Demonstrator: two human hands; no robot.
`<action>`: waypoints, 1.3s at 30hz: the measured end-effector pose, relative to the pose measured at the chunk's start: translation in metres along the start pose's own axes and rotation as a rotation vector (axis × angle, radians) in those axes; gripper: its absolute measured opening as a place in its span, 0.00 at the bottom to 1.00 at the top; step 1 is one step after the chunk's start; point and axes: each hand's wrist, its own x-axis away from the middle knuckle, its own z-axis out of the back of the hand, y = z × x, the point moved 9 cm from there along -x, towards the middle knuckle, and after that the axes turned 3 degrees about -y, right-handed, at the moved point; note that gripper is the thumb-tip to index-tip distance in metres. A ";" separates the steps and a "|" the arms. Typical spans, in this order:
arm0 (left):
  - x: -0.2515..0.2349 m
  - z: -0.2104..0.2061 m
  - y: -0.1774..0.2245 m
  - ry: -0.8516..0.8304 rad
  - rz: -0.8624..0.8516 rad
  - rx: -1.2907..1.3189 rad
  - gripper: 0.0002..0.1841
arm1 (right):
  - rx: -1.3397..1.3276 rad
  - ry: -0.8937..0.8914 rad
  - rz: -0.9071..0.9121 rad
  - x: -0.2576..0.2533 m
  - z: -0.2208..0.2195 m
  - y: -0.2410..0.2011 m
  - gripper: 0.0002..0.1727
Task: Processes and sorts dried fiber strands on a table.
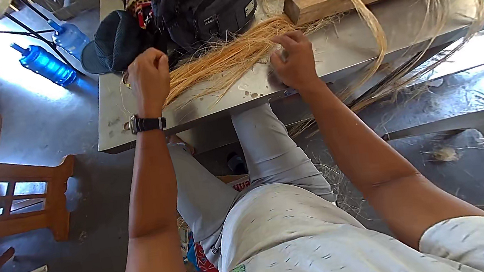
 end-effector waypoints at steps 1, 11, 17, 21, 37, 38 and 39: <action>-0.012 -0.006 0.010 -0.018 -0.029 0.009 0.18 | 0.008 -0.018 0.016 -0.001 -0.003 0.000 0.25; -0.059 -0.084 0.034 -0.377 -0.052 -0.275 0.15 | 0.118 -0.115 0.051 -0.003 -0.017 0.000 0.23; -0.043 -0.021 0.031 -0.224 -0.086 -0.157 0.15 | 0.071 -0.103 0.047 -0.002 -0.014 0.000 0.22; -0.040 0.028 0.024 -0.025 -0.082 -0.072 0.18 | 0.049 -0.051 0.031 -0.001 -0.010 -0.001 0.24; -0.062 0.035 -0.052 0.066 0.151 -0.132 0.17 | 0.058 0.083 0.092 0.004 0.004 -0.005 0.24; -0.062 0.033 -0.053 0.059 0.150 -0.127 0.17 | 0.051 0.095 0.104 0.005 0.005 -0.006 0.23; -0.062 0.031 -0.053 0.043 0.144 -0.117 0.17 | 0.042 0.112 0.116 0.007 0.008 -0.007 0.22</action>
